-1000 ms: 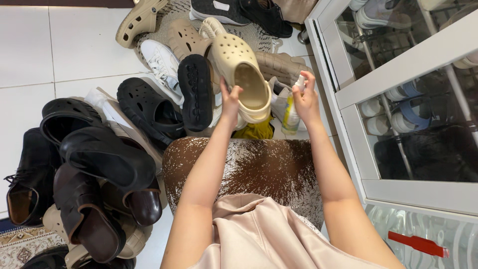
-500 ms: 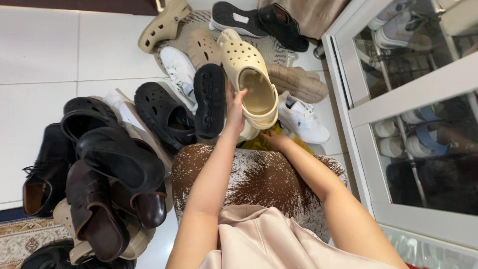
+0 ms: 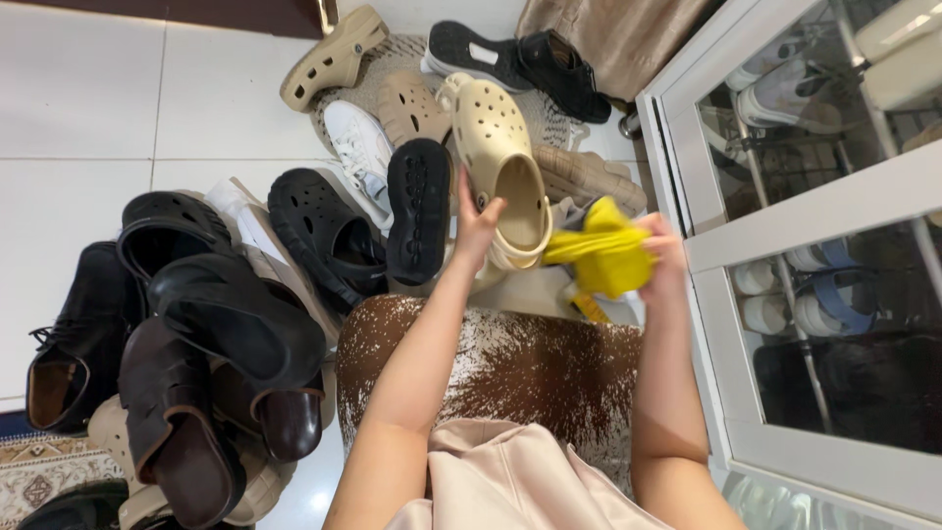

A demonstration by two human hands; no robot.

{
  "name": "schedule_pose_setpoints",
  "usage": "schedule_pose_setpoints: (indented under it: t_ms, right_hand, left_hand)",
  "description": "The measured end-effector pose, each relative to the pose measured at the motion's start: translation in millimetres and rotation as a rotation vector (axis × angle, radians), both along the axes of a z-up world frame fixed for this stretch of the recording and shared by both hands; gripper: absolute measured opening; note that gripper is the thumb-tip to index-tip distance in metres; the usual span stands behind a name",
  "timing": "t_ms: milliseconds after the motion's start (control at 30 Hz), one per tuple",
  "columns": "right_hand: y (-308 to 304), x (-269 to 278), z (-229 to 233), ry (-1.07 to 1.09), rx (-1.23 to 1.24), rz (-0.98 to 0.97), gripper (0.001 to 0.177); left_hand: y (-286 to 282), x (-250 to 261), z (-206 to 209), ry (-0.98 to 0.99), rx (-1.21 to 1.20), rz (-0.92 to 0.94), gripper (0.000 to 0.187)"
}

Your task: The person sits on a patterned ottoman and cleans several pairs of shoes using a spray bottle and a yellow cloth. They spray the soles and uppers of black and beige clogs and a black dress shoe, then wipe them thoroughly before placing them back on the floor.

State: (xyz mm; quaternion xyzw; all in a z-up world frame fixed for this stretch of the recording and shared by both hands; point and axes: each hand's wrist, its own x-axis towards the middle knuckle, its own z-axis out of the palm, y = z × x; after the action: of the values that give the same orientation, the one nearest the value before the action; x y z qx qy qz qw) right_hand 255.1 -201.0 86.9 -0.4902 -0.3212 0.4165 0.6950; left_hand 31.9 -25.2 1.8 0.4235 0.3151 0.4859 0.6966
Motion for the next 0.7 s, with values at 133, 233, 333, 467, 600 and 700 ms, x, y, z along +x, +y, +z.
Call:
schedule_pose_setpoints:
  t_ms: [133,233,333,467,600,700]
  right_hand:
    - [5,-45,35,-0.190,-0.069,-0.127,0.015]
    - [33,-90,12,-0.788,-0.113,0.265,0.032]
    - [57,-111,-25,-1.500,-0.065,0.234,0.024]
    - [102,-96,-62,-1.546,-0.285,0.275,0.045]
    - [132,-81,-83,-0.885,0.135,0.125,0.053]
    - [150,-90,-79,-0.830,0.150,-0.030,0.047]
  left_hand:
    - [-11,10,-4,0.081,0.125,-0.021,0.093]
    - [-13,6,1,0.178,0.164,-0.045,0.094]
    - [-18,-7,7,0.383,0.385,-0.025,0.098]
    - [-21,-9,19,0.442,0.414,-0.127,0.091]
    - [-22,-11,30,0.350,0.581,-0.042,0.083]
    - [-26,-20,39,0.380,0.556,-0.006,0.079]
